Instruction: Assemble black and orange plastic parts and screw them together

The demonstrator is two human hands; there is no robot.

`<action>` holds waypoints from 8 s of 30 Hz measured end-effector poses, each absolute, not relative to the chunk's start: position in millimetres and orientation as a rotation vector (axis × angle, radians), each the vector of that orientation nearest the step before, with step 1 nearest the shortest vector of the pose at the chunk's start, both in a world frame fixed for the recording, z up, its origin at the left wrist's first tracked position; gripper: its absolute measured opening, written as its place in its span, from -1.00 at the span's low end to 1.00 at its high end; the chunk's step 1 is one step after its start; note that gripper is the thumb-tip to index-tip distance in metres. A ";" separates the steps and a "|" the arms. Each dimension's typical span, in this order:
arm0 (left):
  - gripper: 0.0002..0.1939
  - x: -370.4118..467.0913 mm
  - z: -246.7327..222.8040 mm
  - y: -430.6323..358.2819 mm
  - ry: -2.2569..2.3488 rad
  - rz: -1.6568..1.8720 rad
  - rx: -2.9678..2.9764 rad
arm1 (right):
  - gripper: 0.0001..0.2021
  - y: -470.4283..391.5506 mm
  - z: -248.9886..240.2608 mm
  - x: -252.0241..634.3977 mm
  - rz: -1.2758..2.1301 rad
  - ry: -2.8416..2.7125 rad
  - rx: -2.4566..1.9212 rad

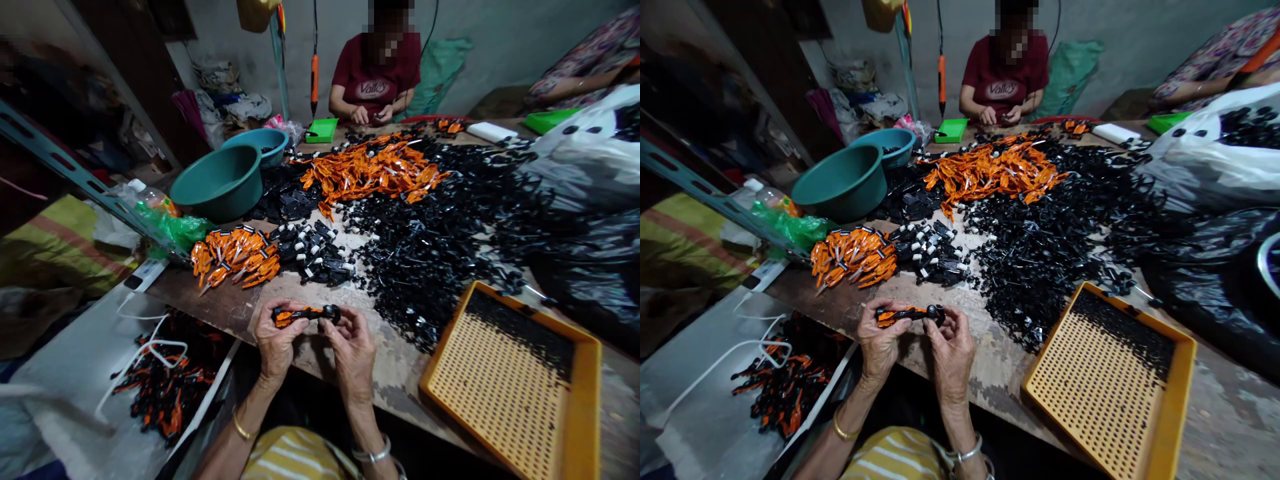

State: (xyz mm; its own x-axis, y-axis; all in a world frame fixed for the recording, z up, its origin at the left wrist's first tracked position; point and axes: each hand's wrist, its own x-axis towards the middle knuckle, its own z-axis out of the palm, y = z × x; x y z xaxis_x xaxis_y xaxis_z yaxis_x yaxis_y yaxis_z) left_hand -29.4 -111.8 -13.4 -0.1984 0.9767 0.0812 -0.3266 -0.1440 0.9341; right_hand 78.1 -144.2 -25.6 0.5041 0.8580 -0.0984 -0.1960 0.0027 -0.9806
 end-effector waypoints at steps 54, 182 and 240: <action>-0.58 -87.7 -36.0 -96.9 0.736 1.180 0.391 | -0.78 -11.6 12.1 112.5 0.305 -1.818 -2.123; -0.73 -38.0 21.1 -118.7 0.771 1.017 0.798 | -0.74 -171.9 19.2 85.9 1.169 -0.980 -1.052; -0.72 73.7 -21.2 -136.2 0.654 0.456 0.453 | -0.68 -218.1 22.9 235.5 0.425 -0.522 -1.080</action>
State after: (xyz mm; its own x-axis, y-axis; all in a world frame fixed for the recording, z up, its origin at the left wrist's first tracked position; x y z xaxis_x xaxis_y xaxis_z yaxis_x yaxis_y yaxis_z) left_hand 73.7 -136.2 -21.2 0.7039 0.5329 -0.4696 -0.2569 0.8074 0.5312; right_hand 235.5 -218.1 22.9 0.8024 0.5651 0.1919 -0.0737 0.4128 -0.9078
